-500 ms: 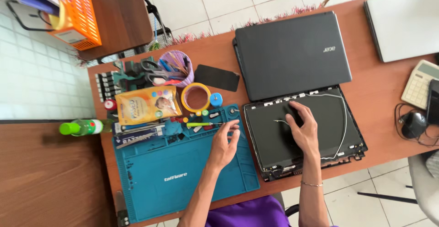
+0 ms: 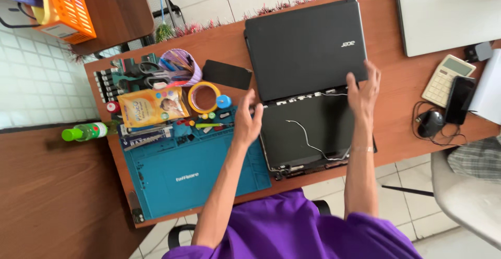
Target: The person disassembles a laptop by removing the upper casing and the bottom panel by hand, and then uses a small yellow tool to disconnect internal ribbon cables and manipulate components on the motherboard.
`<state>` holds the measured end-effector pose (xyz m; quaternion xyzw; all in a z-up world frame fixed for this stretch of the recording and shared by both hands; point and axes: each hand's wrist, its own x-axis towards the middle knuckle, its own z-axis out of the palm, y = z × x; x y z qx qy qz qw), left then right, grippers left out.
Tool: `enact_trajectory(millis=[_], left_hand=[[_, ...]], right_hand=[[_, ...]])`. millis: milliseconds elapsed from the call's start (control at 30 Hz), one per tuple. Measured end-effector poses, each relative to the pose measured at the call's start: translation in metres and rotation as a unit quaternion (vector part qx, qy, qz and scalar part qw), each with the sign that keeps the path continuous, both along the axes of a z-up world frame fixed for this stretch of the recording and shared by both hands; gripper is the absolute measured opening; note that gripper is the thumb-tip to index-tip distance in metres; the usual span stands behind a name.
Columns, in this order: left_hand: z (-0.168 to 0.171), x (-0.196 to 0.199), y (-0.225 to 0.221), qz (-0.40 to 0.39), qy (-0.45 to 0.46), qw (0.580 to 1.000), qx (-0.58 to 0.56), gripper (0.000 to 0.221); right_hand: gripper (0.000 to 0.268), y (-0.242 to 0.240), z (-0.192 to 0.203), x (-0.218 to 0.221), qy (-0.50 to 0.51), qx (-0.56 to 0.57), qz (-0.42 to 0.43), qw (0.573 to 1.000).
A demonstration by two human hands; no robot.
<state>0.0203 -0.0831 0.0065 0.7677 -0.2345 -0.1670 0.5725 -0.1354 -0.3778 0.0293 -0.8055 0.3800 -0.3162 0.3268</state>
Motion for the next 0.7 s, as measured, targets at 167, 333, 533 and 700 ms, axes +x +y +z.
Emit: enact_trajectory(millis=[167, 333, 533, 700], left_hand=[[-0.029, 0.022, -0.029, 0.015, 0.007, 1.000, 0.004, 0.051], [-0.041, 0.035, -0.048, 0.019, 0.113, 0.992, -0.058, 0.051], [-0.048, 0.052, -0.069, 0.045, 0.173, 0.976, -0.121, 0.048], [-0.042, 0.060, -0.074, 0.071, 0.158, 0.982, -0.072, 0.043]], right_hand=[[0.057, -0.059, -0.014, 0.012, 0.041, 0.118, -0.025, 0.992], [0.056, -0.088, -0.013, 0.019, 0.040, 0.252, -0.019, 0.967], [0.055, -0.097, -0.003, 0.031, 0.065, 0.318, -0.011, 0.946], [0.043, -0.105, -0.012, 0.034, 0.005, 0.362, -0.021, 0.932]])
